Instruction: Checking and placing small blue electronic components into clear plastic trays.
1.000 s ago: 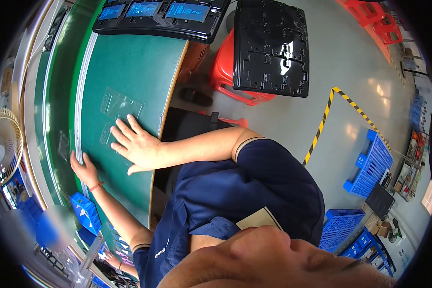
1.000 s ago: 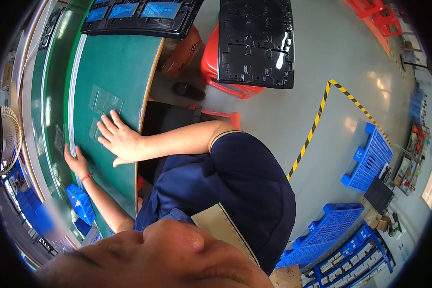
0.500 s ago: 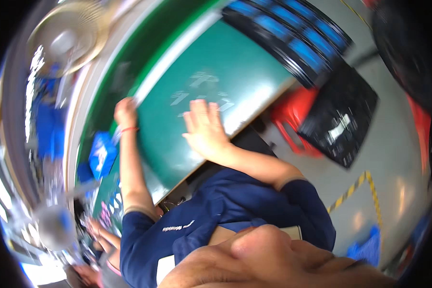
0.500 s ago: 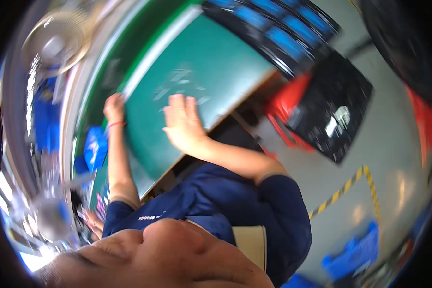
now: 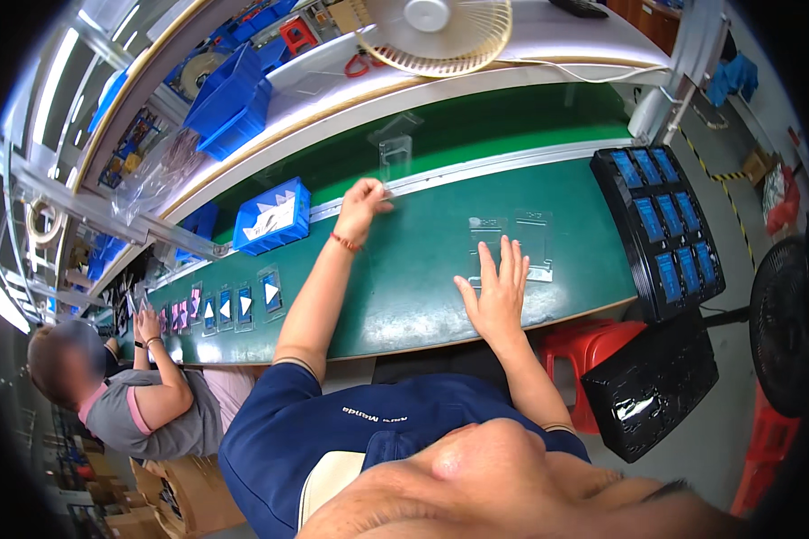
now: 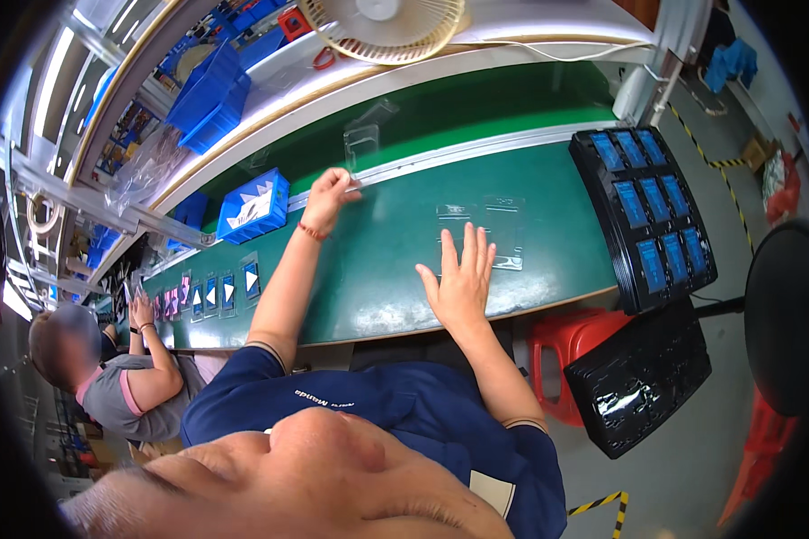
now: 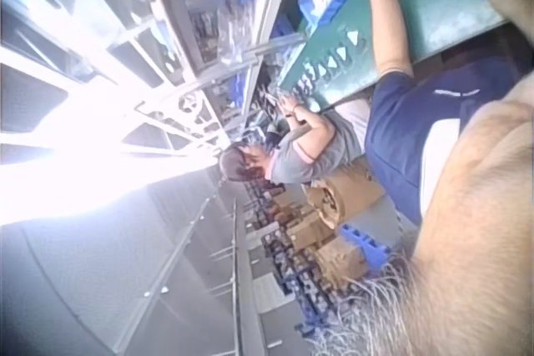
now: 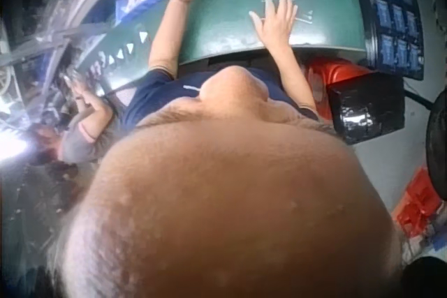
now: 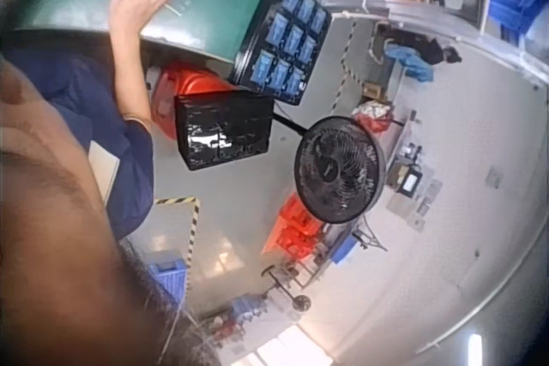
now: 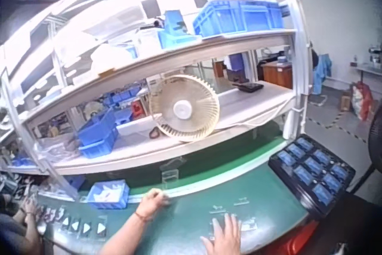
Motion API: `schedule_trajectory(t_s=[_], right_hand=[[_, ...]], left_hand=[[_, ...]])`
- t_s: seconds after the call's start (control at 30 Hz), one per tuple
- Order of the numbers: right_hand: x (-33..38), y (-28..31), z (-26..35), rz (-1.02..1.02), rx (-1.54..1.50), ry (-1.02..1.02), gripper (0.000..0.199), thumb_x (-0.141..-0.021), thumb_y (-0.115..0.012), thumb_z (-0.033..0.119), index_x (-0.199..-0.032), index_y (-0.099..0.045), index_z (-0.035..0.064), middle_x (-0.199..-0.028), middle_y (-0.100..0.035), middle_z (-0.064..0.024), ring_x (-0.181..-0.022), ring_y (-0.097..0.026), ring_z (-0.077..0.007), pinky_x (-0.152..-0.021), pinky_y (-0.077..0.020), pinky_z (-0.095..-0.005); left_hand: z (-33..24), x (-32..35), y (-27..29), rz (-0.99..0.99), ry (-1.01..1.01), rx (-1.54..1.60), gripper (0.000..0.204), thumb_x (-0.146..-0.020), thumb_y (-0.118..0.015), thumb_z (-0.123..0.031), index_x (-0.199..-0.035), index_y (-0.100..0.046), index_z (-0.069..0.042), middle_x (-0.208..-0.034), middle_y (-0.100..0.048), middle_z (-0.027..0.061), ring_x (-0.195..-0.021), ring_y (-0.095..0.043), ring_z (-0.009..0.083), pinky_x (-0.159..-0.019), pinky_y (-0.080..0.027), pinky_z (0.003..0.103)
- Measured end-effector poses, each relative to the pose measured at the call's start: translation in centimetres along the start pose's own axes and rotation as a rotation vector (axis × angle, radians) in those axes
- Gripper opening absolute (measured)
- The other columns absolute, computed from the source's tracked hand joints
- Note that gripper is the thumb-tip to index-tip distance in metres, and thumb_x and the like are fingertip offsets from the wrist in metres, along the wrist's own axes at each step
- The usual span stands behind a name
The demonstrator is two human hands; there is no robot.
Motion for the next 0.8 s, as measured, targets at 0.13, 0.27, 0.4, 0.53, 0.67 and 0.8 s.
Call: schedule_trajectory(t_s=[0.13,0.27,0.4,0.53,0.67,0.8], right_hand=[[-4.0,-0.3,3.6,0.098,-0.466,0.039,0.08,-0.079,-0.071,0.041,-0.141,-0.037,0.0034,-0.143,-0.03,-0.0315,-0.131,-0.033,-0.0476,-0.107,-0.0302,-0.0531],[-6.7,-3.5,6.4,0.154,-0.479,0.081,0.085,-0.079,-0.07,0.044,-0.144,-0.031,0.0049,-0.143,-0.029,-0.0321,-0.13,-0.033,-0.0476,-0.105,-0.0339,-0.0503],[-9.0,-5.7,7.3,0.233,-0.081,0.148,0.076,-0.085,-0.063,0.047,-0.143,-0.036,0.0066,-0.141,-0.035,-0.0292,-0.127,-0.039,-0.0444,-0.104,-0.0354,-0.0489],[-16.1,-10.2,6.4,0.303,0.061,0.2,0.06,-0.083,-0.066,0.038,-0.131,-0.05,0.0039,-0.125,-0.054,-0.0214,-0.117,-0.05,-0.0368,-0.099,-0.0407,-0.0449],[-22.9,-17.5,4.9,0.381,0.191,0.236,0.049,-0.081,-0.069,0.037,-0.116,-0.06,0.0036,-0.113,-0.06,-0.0162,-0.106,-0.056,-0.0339,-0.093,-0.0448,-0.0434],[-26.7,-23.2,6.1,0.402,0.272,0.244,0.046,-0.082,-0.068,0.037,-0.114,-0.061,0.0051,-0.114,-0.058,-0.0165,-0.11,-0.054,-0.0333,-0.093,-0.0451,-0.0427]], left_hand=[[-0.2,7.2,-3.4,0.291,0.198,0.54,0.012,-0.096,-0.055,-0.017,-0.099,-0.055,-0.005,-0.094,-0.061,0.0068,-0.094,-0.063,0.0225,-0.079,-0.055,0.036],[1.3,11.1,-3.5,0.33,0.292,0.75,0.014,-0.097,-0.052,-0.016,-0.101,-0.054,-0.003,-0.096,-0.062,0.0087,-0.095,-0.064,0.0245,-0.082,-0.055,0.037],[4.1,13.6,-0.8,0.171,0.395,0.554,0.01,-0.097,-0.053,-0.015,-0.096,-0.055,-0.005,-0.088,-0.061,0.0082,-0.092,-0.065,0.0241,-0.08,-0.056,0.04],[3.9,14.4,0.6,0.008,0.344,0.254,0.015,-0.095,-0.057,-0.015,-0.102,-0.054,-0.002,-0.081,-0.059,0.0055,-0.077,-0.064,0.0178,-0.063,-0.056,0.032],[2.4,14.2,2.5,-0.224,0.221,-0.16,0.024,-0.091,-0.062,-0.012,-0.109,-0.054,0.001,-0.073,-0.058,0.0035,-0.054,-0.057,0.0092,-0.043,-0.048,0.024],[3.3,14.6,3.1,-0.25,0.136,-0.101,0.026,-0.089,-0.064,-0.01,-0.11,-0.054,0.001,-0.069,-0.055,0.0006,-0.049,-0.051,0.0058,-0.041,-0.041,0.022]])
Point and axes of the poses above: each hand's wrist, its own x-axis away from the middle knuckle, its own y-axis out of the back of the hand, z = x × y, the point moved 6 cm from there along -x, towards the middle knuckle
